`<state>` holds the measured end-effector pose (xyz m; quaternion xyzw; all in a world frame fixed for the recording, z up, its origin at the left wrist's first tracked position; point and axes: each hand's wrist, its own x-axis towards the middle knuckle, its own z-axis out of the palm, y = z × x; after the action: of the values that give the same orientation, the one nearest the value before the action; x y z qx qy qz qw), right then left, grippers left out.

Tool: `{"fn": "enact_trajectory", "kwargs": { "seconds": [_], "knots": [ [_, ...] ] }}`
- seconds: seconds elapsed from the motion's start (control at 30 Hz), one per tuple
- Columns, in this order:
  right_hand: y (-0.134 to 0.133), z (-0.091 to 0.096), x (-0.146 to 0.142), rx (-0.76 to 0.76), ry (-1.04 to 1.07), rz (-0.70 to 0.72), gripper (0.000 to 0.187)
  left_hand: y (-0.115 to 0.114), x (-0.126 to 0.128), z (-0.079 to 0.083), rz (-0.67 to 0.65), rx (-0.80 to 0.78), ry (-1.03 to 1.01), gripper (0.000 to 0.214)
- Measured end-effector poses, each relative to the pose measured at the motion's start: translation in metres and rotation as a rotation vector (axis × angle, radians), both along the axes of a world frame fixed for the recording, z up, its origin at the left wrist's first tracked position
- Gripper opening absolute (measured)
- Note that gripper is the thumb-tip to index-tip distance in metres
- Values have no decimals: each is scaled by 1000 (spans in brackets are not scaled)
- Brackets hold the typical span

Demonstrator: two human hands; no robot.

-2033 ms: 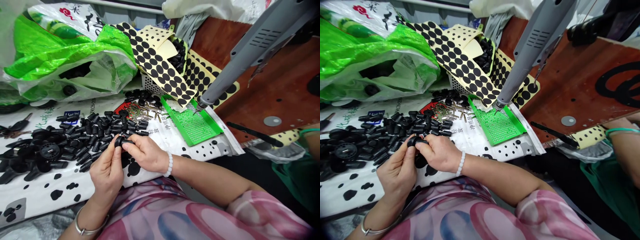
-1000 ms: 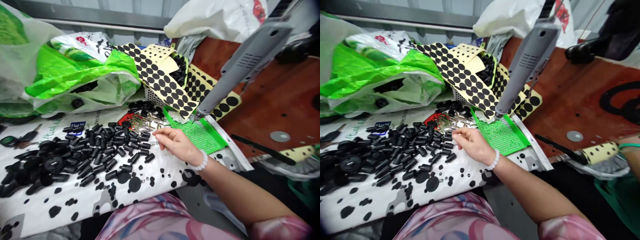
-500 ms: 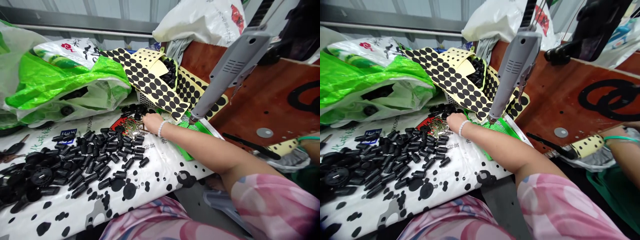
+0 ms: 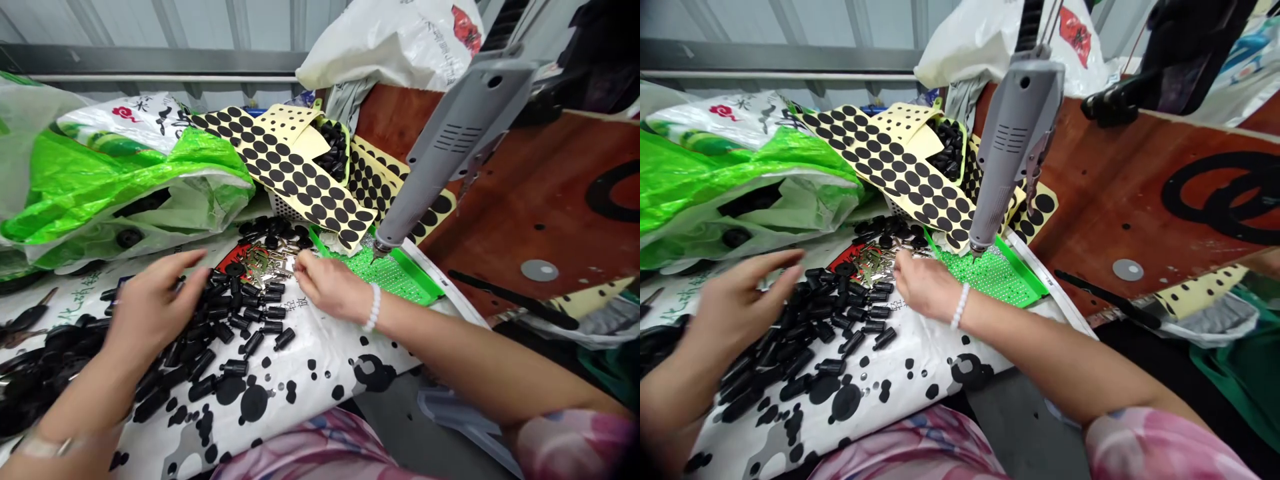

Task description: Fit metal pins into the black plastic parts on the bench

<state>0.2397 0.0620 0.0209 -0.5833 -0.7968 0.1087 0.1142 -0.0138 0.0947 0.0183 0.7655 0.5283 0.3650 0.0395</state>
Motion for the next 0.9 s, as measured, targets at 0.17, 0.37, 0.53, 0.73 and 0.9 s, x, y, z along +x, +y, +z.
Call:
{"fn": "enact_trajectory", "kwargs": {
  "seconds": [0.17, 0.37, 0.53, 0.73, 0.9],
  "knots": [
    [-50, -15, -1, -90, 256, 25, 12, 76, 82, -17, -157, -180, 254, 35],
    [-71, -36, 4, -119, 525, -24, 7, 111, 113, -27, -124, -331, 293, 16],
    [-65, -42, 6, -220, 932, -79, 4, 97, 99, -12, -112, -405, 101, 30],
    [-57, -41, -1, -690, 1394, -207, 13, 17, 64, 5, -202, -768, -521, 52],
    [-60, -42, -16, -717, 1410, -129, 15, -52, 40, -13, -200, -1168, -1168, 44]
  ]
}}
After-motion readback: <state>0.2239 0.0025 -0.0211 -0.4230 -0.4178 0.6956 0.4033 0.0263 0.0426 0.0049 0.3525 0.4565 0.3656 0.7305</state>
